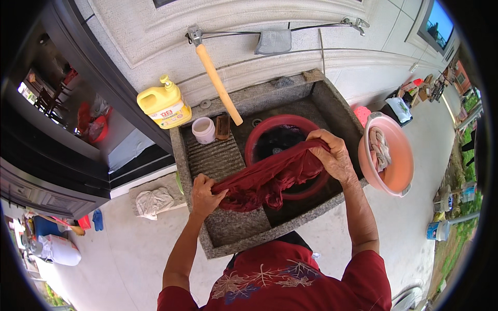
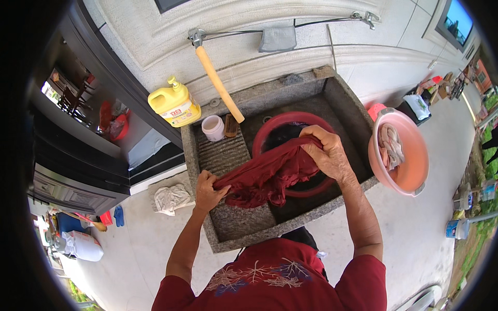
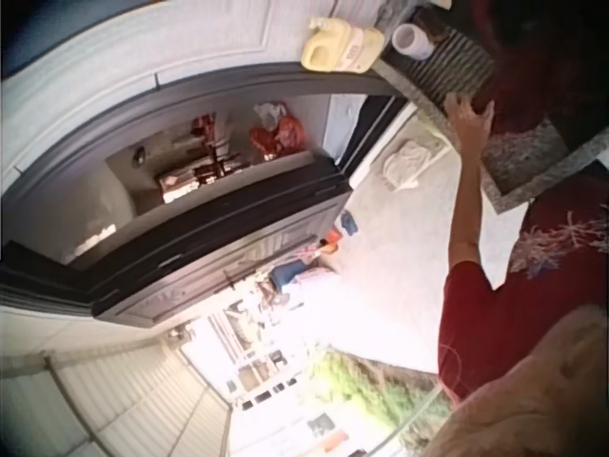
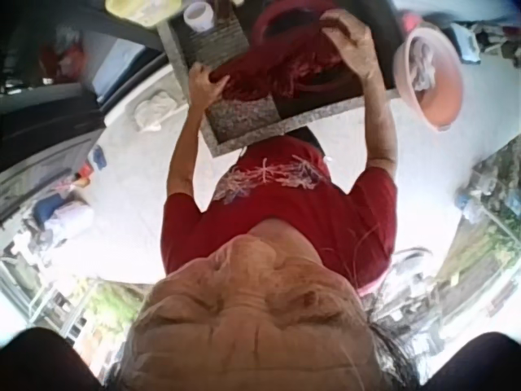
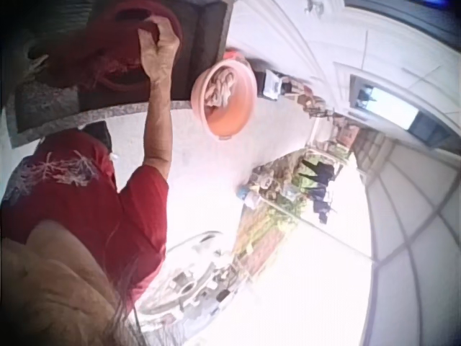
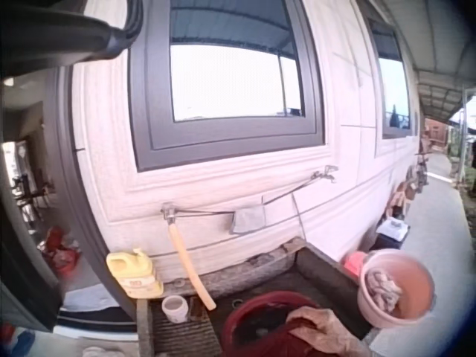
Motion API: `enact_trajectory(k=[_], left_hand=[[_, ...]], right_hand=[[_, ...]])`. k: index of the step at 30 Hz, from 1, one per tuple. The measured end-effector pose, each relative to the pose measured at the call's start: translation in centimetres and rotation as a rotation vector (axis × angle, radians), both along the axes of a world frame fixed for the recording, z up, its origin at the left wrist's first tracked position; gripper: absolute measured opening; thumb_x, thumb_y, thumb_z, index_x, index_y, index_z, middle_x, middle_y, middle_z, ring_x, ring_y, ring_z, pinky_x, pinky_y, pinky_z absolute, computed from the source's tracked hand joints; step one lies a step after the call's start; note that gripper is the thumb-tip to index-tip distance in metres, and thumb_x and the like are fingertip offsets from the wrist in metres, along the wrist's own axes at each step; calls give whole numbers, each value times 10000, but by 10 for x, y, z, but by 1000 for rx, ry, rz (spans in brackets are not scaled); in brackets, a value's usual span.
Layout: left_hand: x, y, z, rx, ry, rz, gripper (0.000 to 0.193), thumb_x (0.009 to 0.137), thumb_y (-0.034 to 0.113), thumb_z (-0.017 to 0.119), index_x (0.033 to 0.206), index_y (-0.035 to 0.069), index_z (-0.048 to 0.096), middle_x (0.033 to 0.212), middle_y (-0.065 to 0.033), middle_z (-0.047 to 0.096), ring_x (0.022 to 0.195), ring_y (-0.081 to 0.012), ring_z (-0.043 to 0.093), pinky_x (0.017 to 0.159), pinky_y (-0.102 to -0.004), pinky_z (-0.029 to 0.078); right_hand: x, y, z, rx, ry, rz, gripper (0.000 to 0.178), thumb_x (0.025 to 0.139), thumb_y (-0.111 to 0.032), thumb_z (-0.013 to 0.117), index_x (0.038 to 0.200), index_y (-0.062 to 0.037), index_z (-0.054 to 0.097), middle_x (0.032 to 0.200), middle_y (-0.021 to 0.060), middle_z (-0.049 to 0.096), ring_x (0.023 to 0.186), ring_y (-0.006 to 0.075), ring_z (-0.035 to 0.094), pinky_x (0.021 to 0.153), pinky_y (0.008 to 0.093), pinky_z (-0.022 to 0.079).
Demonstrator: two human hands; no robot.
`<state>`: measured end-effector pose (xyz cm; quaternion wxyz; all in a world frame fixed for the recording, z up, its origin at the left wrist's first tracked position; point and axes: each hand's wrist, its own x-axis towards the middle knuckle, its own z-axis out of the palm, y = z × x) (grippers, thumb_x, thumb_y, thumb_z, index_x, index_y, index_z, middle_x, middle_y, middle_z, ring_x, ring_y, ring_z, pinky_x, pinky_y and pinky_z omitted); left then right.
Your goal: The person washes a red cloth by hand, scrubbing it on a washboard and rinsing it in a basin of soapy water. They then repeat the process with a patterned purple cloth, scrubbing and rinsing it before placing it in a separate basin.
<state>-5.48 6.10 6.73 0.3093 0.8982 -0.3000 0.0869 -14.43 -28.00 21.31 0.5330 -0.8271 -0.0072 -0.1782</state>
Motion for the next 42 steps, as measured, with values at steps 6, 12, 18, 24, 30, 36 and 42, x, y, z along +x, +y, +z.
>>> enact_trajectory(k=[6, 12, 18, 24, 30, 36, 42], left_hand=[[16, -54, 44, -1160, 1166, -232, 309, 668, -63, 641, 958, 7, 559, 1086, -117, 586, 1008, -222, 584, 921, -351, 465], [17, -149, 39, -1603, 1532, -198, 321, 747, 87, 609, 1056, 58, 527, 1075, -82, 590, 1046, -240, 551, 959, -410, 431], [48, -206, -87, -725, 837, 544, 333, 780, 108, 650, 1085, 78, 519, 1071, -86, 537, 1020, -248, 510, 881, -400, 422], [52, -253, -144, -1, 305, 405, 485, 828, 235, 632, 1282, 196, 466, 1246, -151, 433, 1144, -360, 405, 956, -453, 358], [43, -287, -193, 529, 256, 363, 701, 873, 530, 492, 1442, 198, 253, 1444, -224, 239, 1334, -406, 219, 1041, -578, 209], [43, -286, -254, 759, 296, 408, 864, 765, 597, 583, 1434, 150, 268, 1426, -261, 259, 1346, -412, 199, 1052, -608, 162], [49, -307, -257, 922, 542, 442, 840, 707, 587, 636, 1364, 114, 411, 1410, -265, 291, 1354, -408, 186, 1070, -596, 138]], right_hand=[[-17, -57, 35, 216, -116, -258, 131, 818, -37, 647, 948, -31, 642, 809, -12, 627, 744, 55, 557, 695, 208, 458], [22, -108, -2, 714, 92, -247, 139, 836, -67, 614, 962, -19, 650, 848, 38, 658, 769, 103, 601, 690, 238, 489], [71, -174, -135, -239, 275, -573, 353, 801, -262, 635, 1088, -58, 606, 931, 168, 598, 875, 303, 583, 787, 371, 472], [91, -162, -251, -397, 320, -429, 403, 796, -301, 641, 1162, -149, 570, 1154, 120, 528, 1069, 318, 495, 842, 457, 440], [125, -121, -330, -799, 251, -396, 529, 792, -393, 636, 1284, -274, 482, 1386, 115, 346, 1236, 324, 349, 913, 599, 300], [118, -111, -392, -766, 194, -335, 622, 684, -356, 668, 1277, -268, 505, 1353, 153, 375, 1217, 357, 355, 928, 634, 269], [108, -112, -461, -595, 234, -304, 522, 634, -399, 663, 1121, -217, 630, 1235, 220, 430, 1166, 417, 382, 927, 662, 241]])
